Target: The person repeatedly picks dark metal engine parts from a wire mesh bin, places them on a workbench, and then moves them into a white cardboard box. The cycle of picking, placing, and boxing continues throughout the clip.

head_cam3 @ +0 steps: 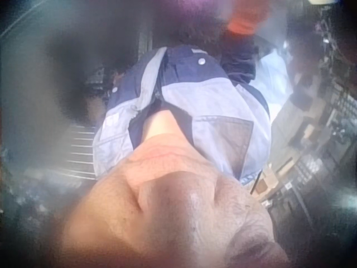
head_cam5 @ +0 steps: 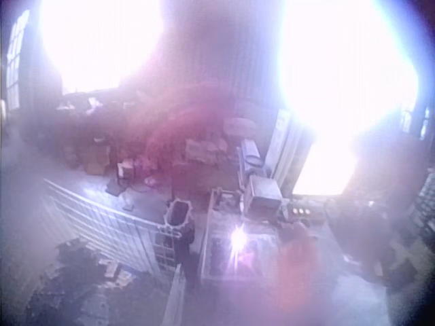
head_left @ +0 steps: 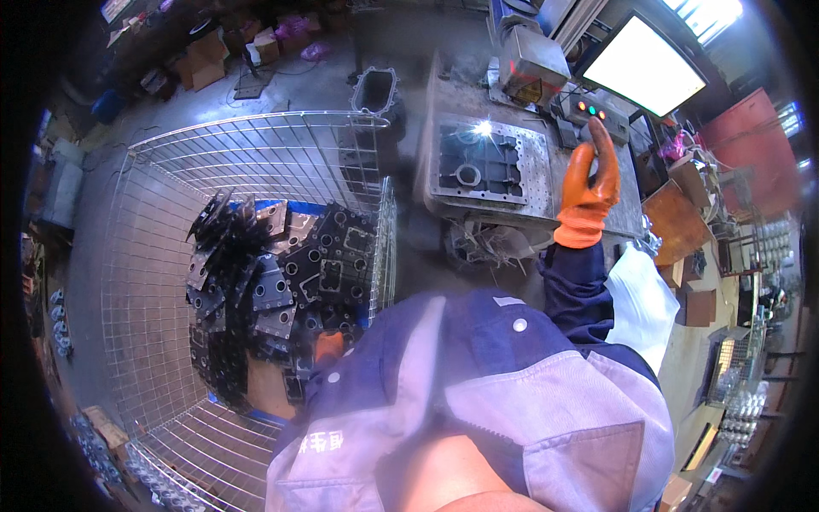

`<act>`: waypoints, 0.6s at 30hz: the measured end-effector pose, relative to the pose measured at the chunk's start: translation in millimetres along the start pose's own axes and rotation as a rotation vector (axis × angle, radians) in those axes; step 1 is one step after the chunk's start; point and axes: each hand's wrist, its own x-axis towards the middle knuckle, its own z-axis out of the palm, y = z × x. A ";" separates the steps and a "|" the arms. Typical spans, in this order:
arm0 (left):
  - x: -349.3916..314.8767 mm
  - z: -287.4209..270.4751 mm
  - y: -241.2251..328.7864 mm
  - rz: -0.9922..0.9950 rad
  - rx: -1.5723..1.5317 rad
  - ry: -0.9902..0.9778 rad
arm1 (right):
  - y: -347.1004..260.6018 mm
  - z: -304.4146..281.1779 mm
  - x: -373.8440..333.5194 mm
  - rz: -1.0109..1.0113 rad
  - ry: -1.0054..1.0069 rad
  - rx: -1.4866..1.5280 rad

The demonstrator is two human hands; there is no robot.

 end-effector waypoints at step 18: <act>-6.7 -40.6 39.7 -0.193 -0.305 0.058 | 10.1 9.0 -10.1 -0.260 -0.223 -0.111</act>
